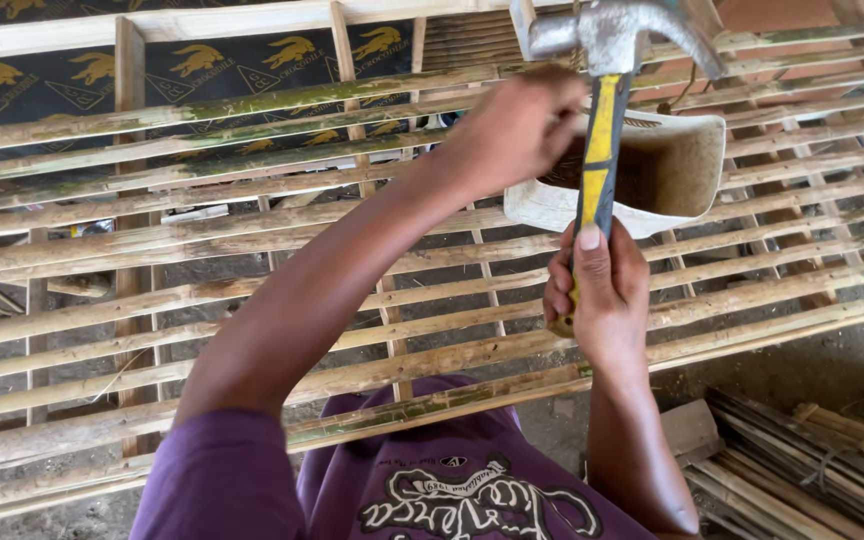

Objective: The person uses a hammer to drive nails into a wooden slatted structure. They repeatedly pick up nails from a hanging sack and hammer them into the wood frame.

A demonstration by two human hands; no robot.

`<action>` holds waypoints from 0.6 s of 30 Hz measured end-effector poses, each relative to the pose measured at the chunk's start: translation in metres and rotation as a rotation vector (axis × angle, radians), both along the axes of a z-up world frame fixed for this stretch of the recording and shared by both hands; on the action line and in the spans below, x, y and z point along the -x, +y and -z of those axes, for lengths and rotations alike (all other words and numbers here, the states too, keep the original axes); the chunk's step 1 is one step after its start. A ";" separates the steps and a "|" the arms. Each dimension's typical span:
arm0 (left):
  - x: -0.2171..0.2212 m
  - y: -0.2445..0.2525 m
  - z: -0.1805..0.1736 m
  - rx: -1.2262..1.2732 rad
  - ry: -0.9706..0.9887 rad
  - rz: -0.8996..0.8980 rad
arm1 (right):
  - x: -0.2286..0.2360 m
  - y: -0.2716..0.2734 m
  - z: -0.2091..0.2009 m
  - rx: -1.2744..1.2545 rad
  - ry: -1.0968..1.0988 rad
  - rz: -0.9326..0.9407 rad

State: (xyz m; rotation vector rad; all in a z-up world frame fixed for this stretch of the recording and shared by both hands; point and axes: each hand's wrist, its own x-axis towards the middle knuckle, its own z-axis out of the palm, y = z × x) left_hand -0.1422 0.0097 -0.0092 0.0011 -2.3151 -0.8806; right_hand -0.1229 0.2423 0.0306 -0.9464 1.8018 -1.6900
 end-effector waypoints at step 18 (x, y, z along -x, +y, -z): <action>-0.177 -0.026 0.104 -0.081 -0.158 -0.694 | -0.017 -0.023 0.055 -0.594 0.461 -0.236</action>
